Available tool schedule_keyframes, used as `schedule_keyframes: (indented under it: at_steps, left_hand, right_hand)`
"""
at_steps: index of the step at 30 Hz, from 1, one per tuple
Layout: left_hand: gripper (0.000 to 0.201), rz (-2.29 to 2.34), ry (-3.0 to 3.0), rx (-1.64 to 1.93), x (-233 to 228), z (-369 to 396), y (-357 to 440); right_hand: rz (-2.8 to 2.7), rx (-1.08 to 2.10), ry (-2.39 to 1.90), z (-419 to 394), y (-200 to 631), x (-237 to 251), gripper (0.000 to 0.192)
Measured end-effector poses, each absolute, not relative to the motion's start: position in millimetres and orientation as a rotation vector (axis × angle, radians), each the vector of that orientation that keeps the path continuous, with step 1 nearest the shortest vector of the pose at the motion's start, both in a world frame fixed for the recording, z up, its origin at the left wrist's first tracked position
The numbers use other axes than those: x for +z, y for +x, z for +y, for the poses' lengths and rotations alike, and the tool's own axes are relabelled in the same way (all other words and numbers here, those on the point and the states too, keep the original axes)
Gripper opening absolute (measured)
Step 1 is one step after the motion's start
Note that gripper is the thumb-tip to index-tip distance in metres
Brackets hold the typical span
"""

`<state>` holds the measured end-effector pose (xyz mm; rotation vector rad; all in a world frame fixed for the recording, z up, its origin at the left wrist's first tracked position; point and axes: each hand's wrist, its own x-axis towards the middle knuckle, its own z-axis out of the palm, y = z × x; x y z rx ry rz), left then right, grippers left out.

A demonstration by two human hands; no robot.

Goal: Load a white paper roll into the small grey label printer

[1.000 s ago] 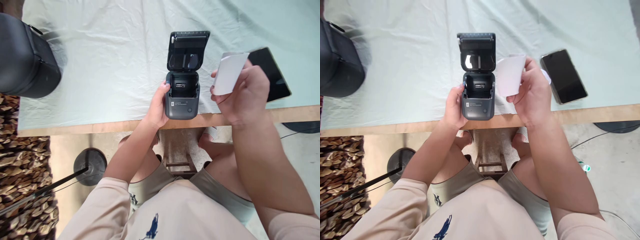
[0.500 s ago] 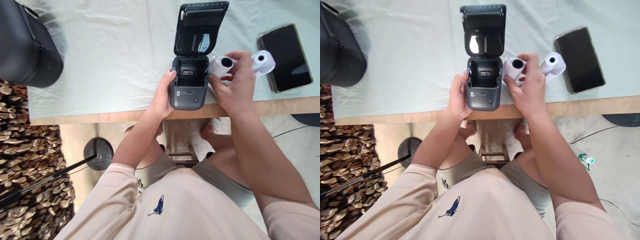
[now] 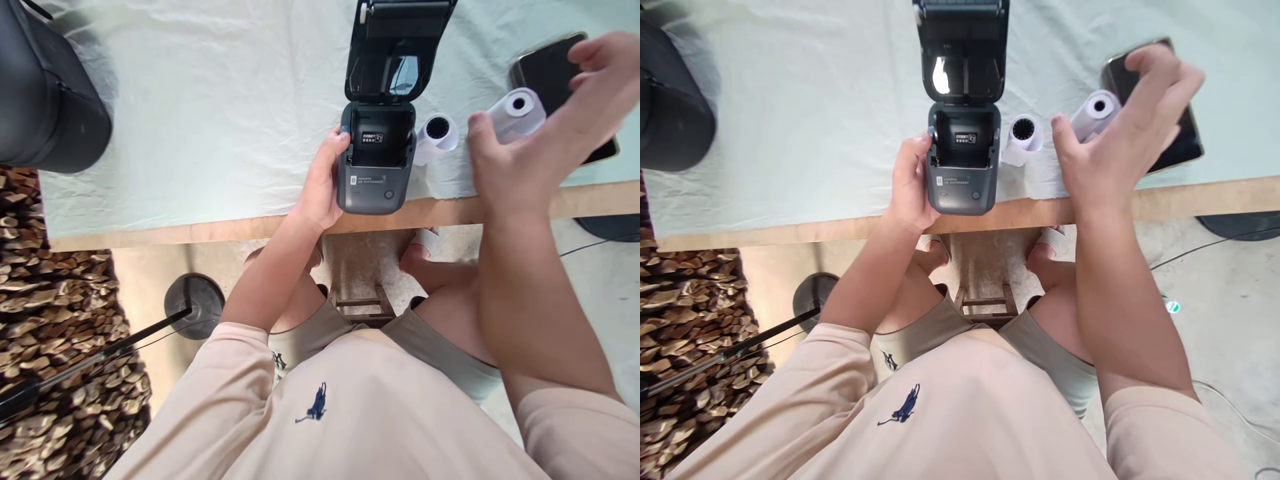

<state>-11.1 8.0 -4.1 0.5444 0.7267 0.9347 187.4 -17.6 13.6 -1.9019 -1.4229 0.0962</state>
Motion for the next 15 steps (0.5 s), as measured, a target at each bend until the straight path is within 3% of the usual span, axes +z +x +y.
schedule_keyframes:
  at_steps: [2, 6, 10, 15]
  left_hand:
    - [0.023, 0.771, 0.556, 0.943, -4, 7, -11]
    - [0.021, 0.792, 0.585, 0.955, -4, 6, -13]
    - [0.020, 0.775, 0.607, 0.948, -4, 6, -13]
    - [0.021, 0.728, 0.651, 0.939, -6, 8, -14]
  right_hand:
    - [-1.385, 0.095, -2.054, -9, 197, 3, 0.062]
    - [-1.344, 0.163, -2.048, -1, 203, -8, 0.039]
    - [-1.219, 0.297, -1.715, 3, 205, -9, 0.056]
    - [-1.192, 0.608, -1.381, 18, 209, -6, 0.028]
